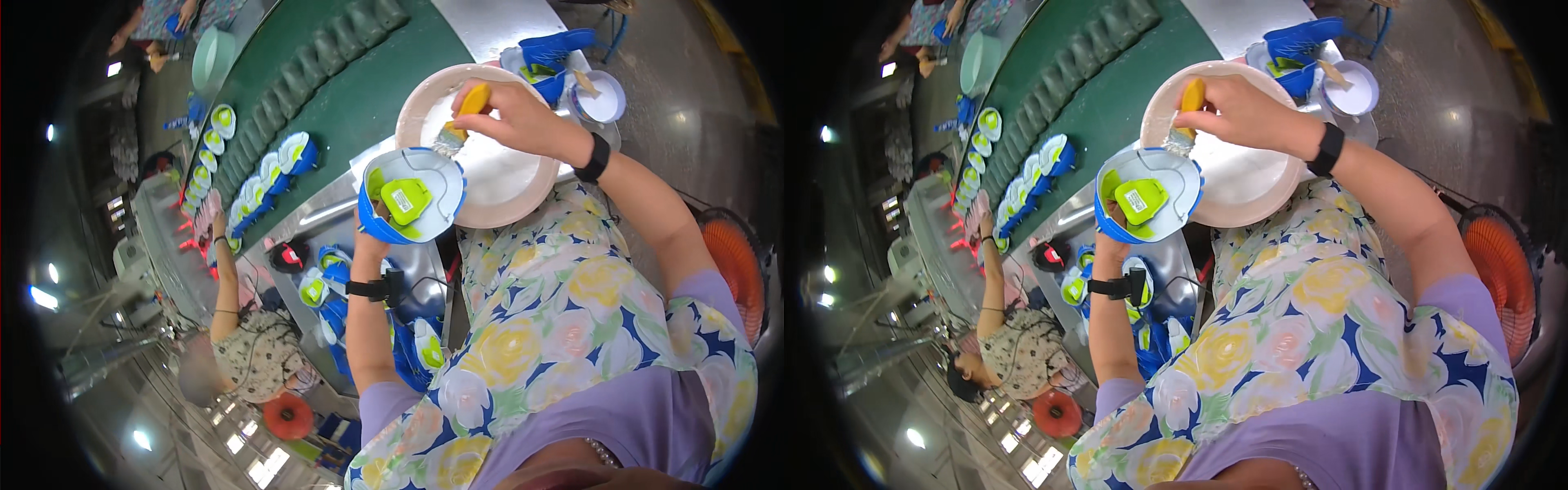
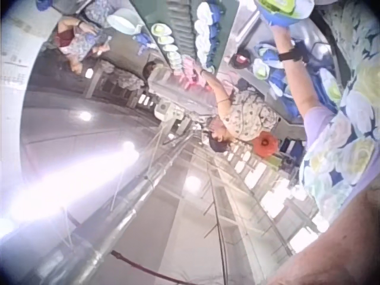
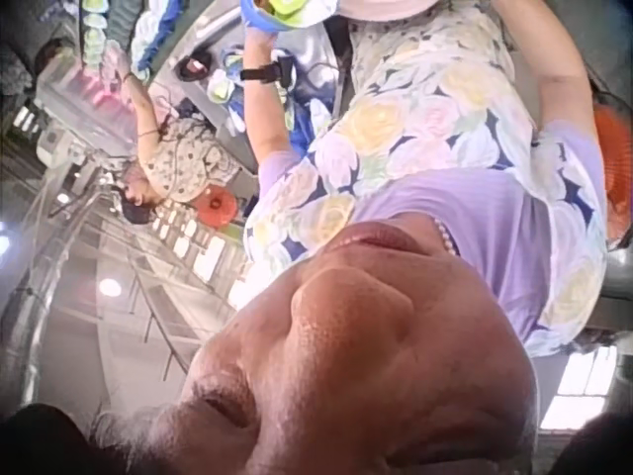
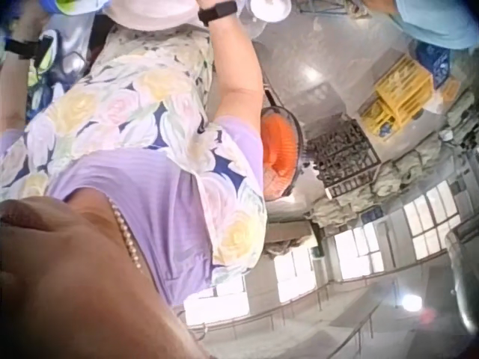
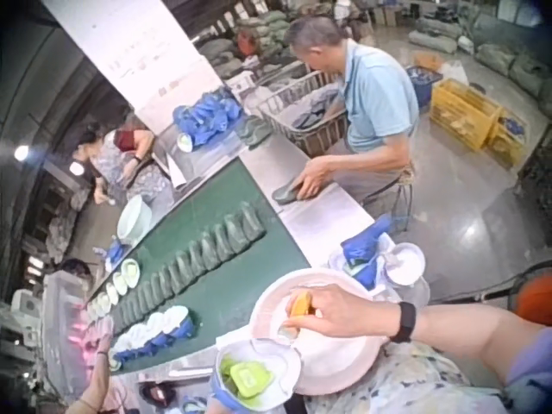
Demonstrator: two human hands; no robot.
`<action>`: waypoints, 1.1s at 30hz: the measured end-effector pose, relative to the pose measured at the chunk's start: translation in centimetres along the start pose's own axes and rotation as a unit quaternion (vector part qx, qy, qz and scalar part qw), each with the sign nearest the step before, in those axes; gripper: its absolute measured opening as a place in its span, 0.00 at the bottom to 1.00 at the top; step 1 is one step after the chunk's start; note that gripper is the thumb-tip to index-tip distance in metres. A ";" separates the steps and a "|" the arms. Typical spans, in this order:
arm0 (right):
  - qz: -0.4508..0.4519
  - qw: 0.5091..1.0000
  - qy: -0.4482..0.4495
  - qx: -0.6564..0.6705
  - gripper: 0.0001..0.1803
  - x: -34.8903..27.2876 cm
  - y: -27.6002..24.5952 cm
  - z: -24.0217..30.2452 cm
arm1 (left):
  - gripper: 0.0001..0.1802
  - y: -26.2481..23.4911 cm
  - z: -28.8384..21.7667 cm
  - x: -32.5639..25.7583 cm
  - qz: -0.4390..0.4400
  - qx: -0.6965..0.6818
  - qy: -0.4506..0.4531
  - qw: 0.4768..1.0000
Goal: The person picks up blue shoe molds from a conveyor belt, applies white paint to the interior using a brush, and places them back on the belt. The process is continuous and repetitive, with other workers visible in the background.
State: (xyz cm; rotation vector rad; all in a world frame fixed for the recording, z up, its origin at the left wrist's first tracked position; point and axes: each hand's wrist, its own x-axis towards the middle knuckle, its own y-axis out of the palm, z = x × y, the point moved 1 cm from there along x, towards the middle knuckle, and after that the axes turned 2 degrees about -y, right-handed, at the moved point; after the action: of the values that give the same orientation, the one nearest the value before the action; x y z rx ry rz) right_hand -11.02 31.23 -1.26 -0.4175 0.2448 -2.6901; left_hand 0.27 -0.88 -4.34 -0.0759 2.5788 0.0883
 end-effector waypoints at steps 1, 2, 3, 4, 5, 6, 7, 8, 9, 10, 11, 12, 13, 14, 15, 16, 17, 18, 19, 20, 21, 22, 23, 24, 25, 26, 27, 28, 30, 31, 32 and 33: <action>-0.016 0.999 0.003 -0.028 0.16 -0.1 -0.1 -0.1 | 0.20 2.0 -0.6 0.3 0.001 -0.039 0.018 0.999; -0.030 0.998 0.005 -0.055 0.16 -0.3 -0.2 -0.2 | 0.20 2.9 -0.7 0.6 -0.022 -0.022 0.053 0.998; -0.046 0.997 0.035 -0.058 0.17 -0.7 -0.3 -0.2 | 0.19 3.7 -0.8 0.8 -0.045 -0.005 0.088 0.995; -0.062 0.995 0.059 -0.057 0.18 -1.1 -0.4 -0.3 | 0.19 4.5 -0.9 0.8 -0.069 0.011 0.124 0.990; -0.078 0.992 0.086 -0.057 0.19 -1.6 -0.5 -0.4 | 0.17 5.9 -1.7 0.6 -0.104 0.086 0.145 0.980; -0.092 0.988 0.111 -0.056 0.20 -2.0 -0.5 -0.5 | 0.17 6.8 -1.8 0.6 -0.136 0.131 0.176 0.966; -0.100 0.985 0.136 -0.028 0.21 -2.4 -0.2 -0.6 | 0.17 7.6 -1.7 0.5 -0.167 0.175 0.206 0.948; -0.108 0.981 0.161 0.000 0.21 -2.7 0.2 -0.5 | 0.16 8.1 -1.7 0.4 -0.198 0.218 0.236 0.926; -0.115 0.976 0.185 0.029 0.22 -3.0 0.5 -0.5 | 0.17 8.0 -1.0 0.8 -0.188 0.190 0.284 0.921; -0.112 0.969 0.209 0.061 0.22 -3.3 0.8 -0.4 | 0.18 8.1 -0.7 1.1 -0.186 0.179 0.321 0.911; -0.108 0.962 0.233 0.094 0.22 -3.5 1.1 -0.3 | 0.19 8.3 -0.8 1.3 -0.185 0.169 0.357 0.900; -0.103 0.953 0.256 0.126 0.22 -3.7 1.5 -0.3 | 0.20 8.4 -0.9 1.4 -0.184 0.158 0.393 0.887; -0.087 0.946 0.277 0.145 0.22 -3.9 1.7 -0.2 | 0.21 8.4 -1.1 1.5 -0.174 0.184 0.416 0.873; -0.086 0.942 0.281 0.163 0.21 -3.9 1.9 0.0 | 0.20 8.4 -1.5 1.7 -0.181 0.243 0.441 0.845; -0.085 0.937 0.285 0.181 0.21 -3.9 1.9 0.3 | 0.19 8.2 -1.9 1.9 -0.188 0.301 0.463 0.812; -0.083 0.933 0.290 0.198 0.20 -3.8 1.9 0.4 | 0.18 8.0 -2.2 2.1 -0.193 0.357 0.483 0.776; -0.082 0.933 0.278 0.214 0.19 -3.6 1.6 0.6 | 0.18 8.1 -2.7 2.0 -0.187 0.384 0.453 0.783; -0.081 0.933 0.267 0.229 0.18 -3.5 1.2 0.8 | 0.18 8.2 -3.4 1.7 -0.180 0.410 0.421 0.789; -0.081 0.932 0.256 0.244 0.16 -3.5 0.9 0.9 | 0.19 8.1 -3.8 1.6 -0.172 0.435 0.389 0.794; -0.071 0.944 0.223 0.233 0.14 -3.5 0.7 0.8 | 0.18 6.5 -2.9 1.9 -0.156 0.321 0.290 0.888; -0.058 0.954 0.189 0.223 0.13 -3.5 0.4 0.5 | 0.18 3.9 -0.9 2.1 -0.139 0.196 0.181 0.954; -0.050 0.964 0.158 0.210 0.11 -3.4 0.1 0.0 | 0.18 2.7 0.4 2.4 -0.112 0.062 0.068 0.989; -0.035 0.970 0.144 0.193 0.09 -3.3 -0.5 -0.1 | 0.19 3.0 0.4 2.3 -0.082 -0.023 -0.028 0.996; -0.040 0.980 0.093 0.170 0.09 -3.1 -0.6 0.1 | 0.20 3.4 0.2 2.0 -0.051 -0.108 -0.125 0.985; -0.044 0.987 0.042 0.146 0.09 -2.8 -0.6 0.3 | 0.21 3.8 0.1 1.6 -0.020 -0.190 -0.220 0.957; -0.048 0.991 -0.010 0.124 0.09 -2.5 -0.5 0.7 | 0.22 4.4 0.4 1.0 0.035 -0.246 -0.249 0.936; -0.022 0.991 -0.011 0.135 0.09 -2.3 -0.4 1.0 | 0.24 5.3 1.0 0.5 0.091 -0.301 -0.278 0.908; -0.007 0.989 -0.053 0.139 0.10 -2.0 0.0 1.3 | 0.24 6.0 1.9 0.0 0.123 -0.332 -0.284 0.891; 0.023 0.979 -0.139 0.145 0.10 -1.2 0.9 1.9 | 0.25 7.2 3.0 -0.5 0.188 -0.390 -0.294 0.852; 0.051 0.976 -0.172 0.120 0.10 -0.9 1.3 2.1 | 0.25 7.0 3.0 -0.5 0.180 -0.392 -0.288 0.855; 0.051 0.978 -0.176 0.098 0.10 -0.8 1.4 1.9 | 0.25 6.9 2.9 -0.6 0.173 -0.394 -0.283 0.857; 0.052 0.979 -0.181 0.077 0.10 -0.7 1.6 1.4 | 0.25 6.9 2.7 -0.6 0.166 -0.396 -0.278 0.860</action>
State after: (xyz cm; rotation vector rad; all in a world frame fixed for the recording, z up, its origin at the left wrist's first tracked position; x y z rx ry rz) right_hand -9.40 29.95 -0.48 -0.8075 -0.0460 -2.4533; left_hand 1.69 6.22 -5.98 0.0841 1.7998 1.1236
